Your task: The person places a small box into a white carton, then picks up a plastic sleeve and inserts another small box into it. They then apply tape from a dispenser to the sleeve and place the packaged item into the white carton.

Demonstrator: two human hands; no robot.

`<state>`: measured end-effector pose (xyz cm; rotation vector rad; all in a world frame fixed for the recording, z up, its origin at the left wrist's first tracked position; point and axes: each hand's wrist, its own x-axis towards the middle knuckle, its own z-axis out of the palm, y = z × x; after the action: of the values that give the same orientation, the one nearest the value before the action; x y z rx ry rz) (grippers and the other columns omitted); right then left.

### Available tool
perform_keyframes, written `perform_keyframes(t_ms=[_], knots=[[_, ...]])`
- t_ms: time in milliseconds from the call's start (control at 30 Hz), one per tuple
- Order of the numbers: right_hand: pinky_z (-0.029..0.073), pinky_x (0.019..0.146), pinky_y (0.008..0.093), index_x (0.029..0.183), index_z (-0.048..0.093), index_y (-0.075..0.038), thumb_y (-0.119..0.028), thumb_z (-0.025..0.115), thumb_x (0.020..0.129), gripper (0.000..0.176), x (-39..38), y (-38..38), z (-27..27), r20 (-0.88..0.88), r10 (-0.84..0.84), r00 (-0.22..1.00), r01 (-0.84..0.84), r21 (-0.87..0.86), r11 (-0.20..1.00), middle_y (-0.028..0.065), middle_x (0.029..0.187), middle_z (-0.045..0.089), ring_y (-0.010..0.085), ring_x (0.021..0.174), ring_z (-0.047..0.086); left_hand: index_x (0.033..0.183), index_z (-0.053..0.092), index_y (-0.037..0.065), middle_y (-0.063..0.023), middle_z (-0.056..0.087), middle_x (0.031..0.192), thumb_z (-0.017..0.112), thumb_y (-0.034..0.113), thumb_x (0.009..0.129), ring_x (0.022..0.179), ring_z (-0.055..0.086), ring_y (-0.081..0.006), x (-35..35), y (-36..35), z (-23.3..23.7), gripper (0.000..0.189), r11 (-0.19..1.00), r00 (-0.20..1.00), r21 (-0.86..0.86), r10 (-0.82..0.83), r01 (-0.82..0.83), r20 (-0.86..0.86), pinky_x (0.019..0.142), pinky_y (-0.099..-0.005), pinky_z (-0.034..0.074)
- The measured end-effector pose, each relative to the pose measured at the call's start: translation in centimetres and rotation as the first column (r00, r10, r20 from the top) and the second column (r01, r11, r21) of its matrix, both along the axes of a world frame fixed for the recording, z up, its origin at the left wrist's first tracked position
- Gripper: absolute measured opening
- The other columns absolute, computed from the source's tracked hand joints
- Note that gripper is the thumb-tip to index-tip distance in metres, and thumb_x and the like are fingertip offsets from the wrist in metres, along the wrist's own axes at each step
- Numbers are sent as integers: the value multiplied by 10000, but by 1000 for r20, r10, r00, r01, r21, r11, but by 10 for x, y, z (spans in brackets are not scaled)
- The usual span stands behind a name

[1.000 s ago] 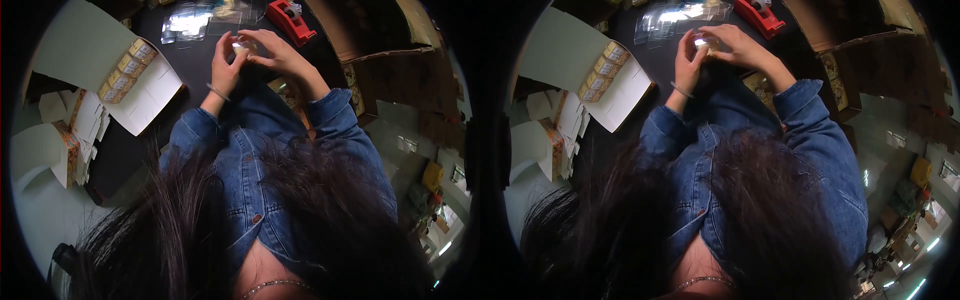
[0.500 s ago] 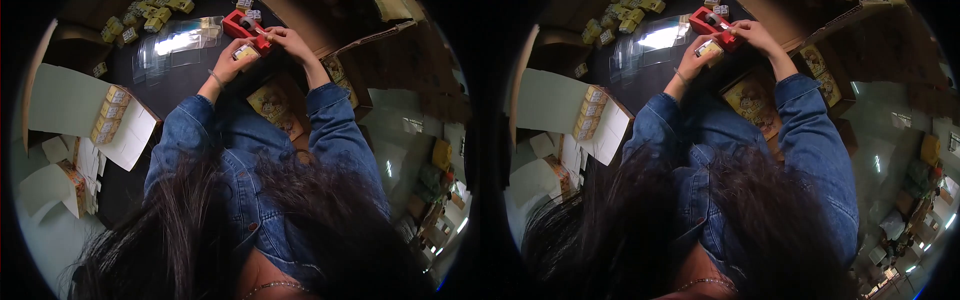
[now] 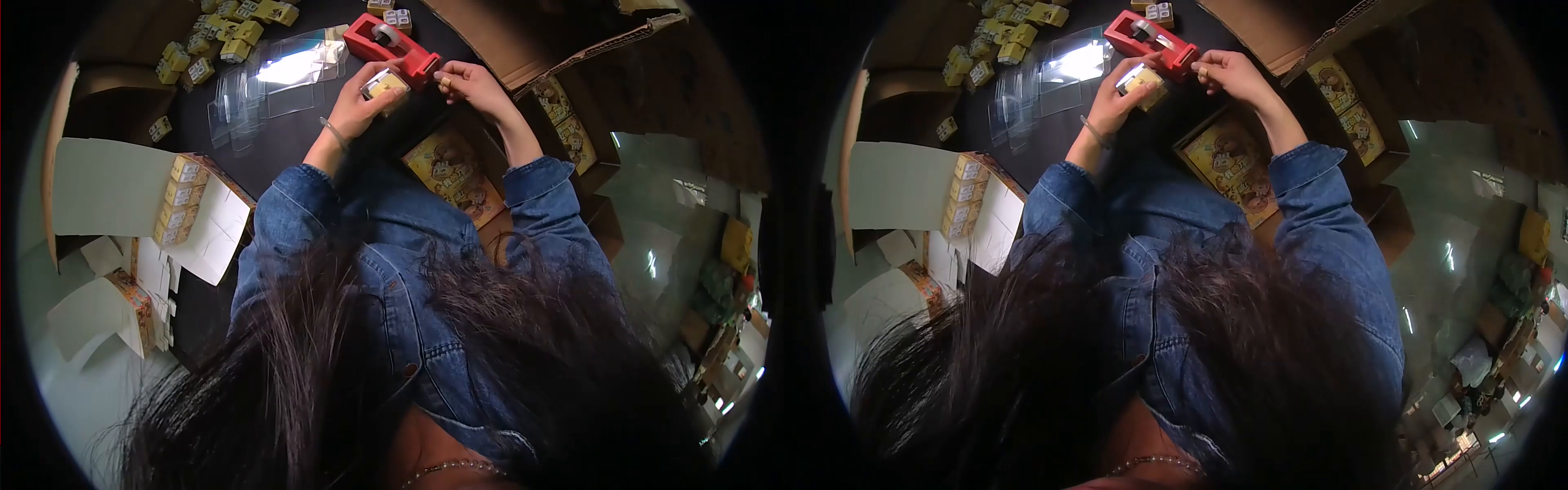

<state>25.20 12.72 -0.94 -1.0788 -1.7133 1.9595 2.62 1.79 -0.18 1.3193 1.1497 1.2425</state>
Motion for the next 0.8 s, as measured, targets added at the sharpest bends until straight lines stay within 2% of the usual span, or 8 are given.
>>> perform_keyframes(t_ms=[167, 233, 333, 533, 600, 700, 767, 800], knots=[[490, 679, 232, 1009, 629, -20, -140, 561, 952, 150, -1, -18, -9, 190, -66, 980, 20, 236, 972, -8, 802, 608, 73, 710, 568, 1216, 578, 63, -44, 647, 1089, 703, 207, 864, 996, 594, -120, 3, -7, 2, 400, 994, 993, 3, 109, -109, -35, 882, -270, 478], [495, 673, 232, 981, 644, -17, -111, 582, 945, 119, 1, -46, -5, -290, -86, 953, 109, 63, 992, 3, 802, 612, 82, 733, 585, 1208, 585, 63, -48, 652, 1099, 664, 221, 896, 1018, 598, -128, 5, -14, -1, 359, 988, 988, 13, 153, -154, 14, 897, -273, 475], [489, 714, 221, 1036, 635, -20, -118, 617, 940, 139, -35, -85, 29, -394, -70, 916, 119, 102, 988, 6, 865, 619, 77, 762, 580, 1206, 588, 57, -58, 651, 1091, 608, 235, 941, 1004, 595, -128, 5, -15, -4, 320, 987, 986, -20, 158, -157, 59, 875, -274, 478], [502, 684, 238, 1152, 594, -24, -115, 666, 902, 275, -61, -93, 16, -220, -191, 957, 253, 303, 919, 40, 773, 678, 77, 704, 606, 1173, 606, 53, -43, 644, 1040, 546, 222, 979, 965, 588, -109, -4, -24, -4, 264, 989, 989, -36, 146, -146, -10, 848, -250, 473], [507, 663, 256, 1198, 569, -35, -166, 688, 894, 352, -63, -99, 17, 252, -187, 950, 62, 433, 899, 83, 771, 676, 89, 707, 631, 1164, 584, 41, -78, 640, 1072, 514, 201, 989, 1002, 614, -154, -2, -30, -4, 247, 978, 911, -119, 201, -169, 360, 874, -284, 497], [533, 742, 306, 1245, 537, -40, -267, 667, 916, 420, -68, -123, -1, 268, -263, 927, 76, 552, 830, 104, 897, 674, 132, 850, 662, 1215, 508, 40, -136, 587, 1171, 421, 285, 1021, 1161, 571, -310, 4, -47, 6, 324, 965, 717, -174, 261, -194, 647, 980, -419, 478], [528, 782, 344, 1188, 545, -54, -300, 717, 859, 445, -71, -130, -1, -286, -340, 896, 297, -183, 937, 151, 1078, 656, 217, 941, 662, 1219, 509, 32, -160, 570, 1239, 371, 366, 1033, 1192, 548, -321, 11, -58, 11, 406, 964, 642, -172, 265, -205, 719, 1028, -442, 430], [512, 860, 355, 1197, 528, -57, -284, 737, 845, 468, -63, -121, 2, -375, -277, 885, 228, -171, 959, 133, 1188, 602, 228, 1052, 616, 1194, 524, 23, -155, 581, 1214, 363, 357, 1039, 1179, 552, -290, 9, -59, 14, 402, 954, 659, -145, 286, -261, 695, 1028, -411, 425]])
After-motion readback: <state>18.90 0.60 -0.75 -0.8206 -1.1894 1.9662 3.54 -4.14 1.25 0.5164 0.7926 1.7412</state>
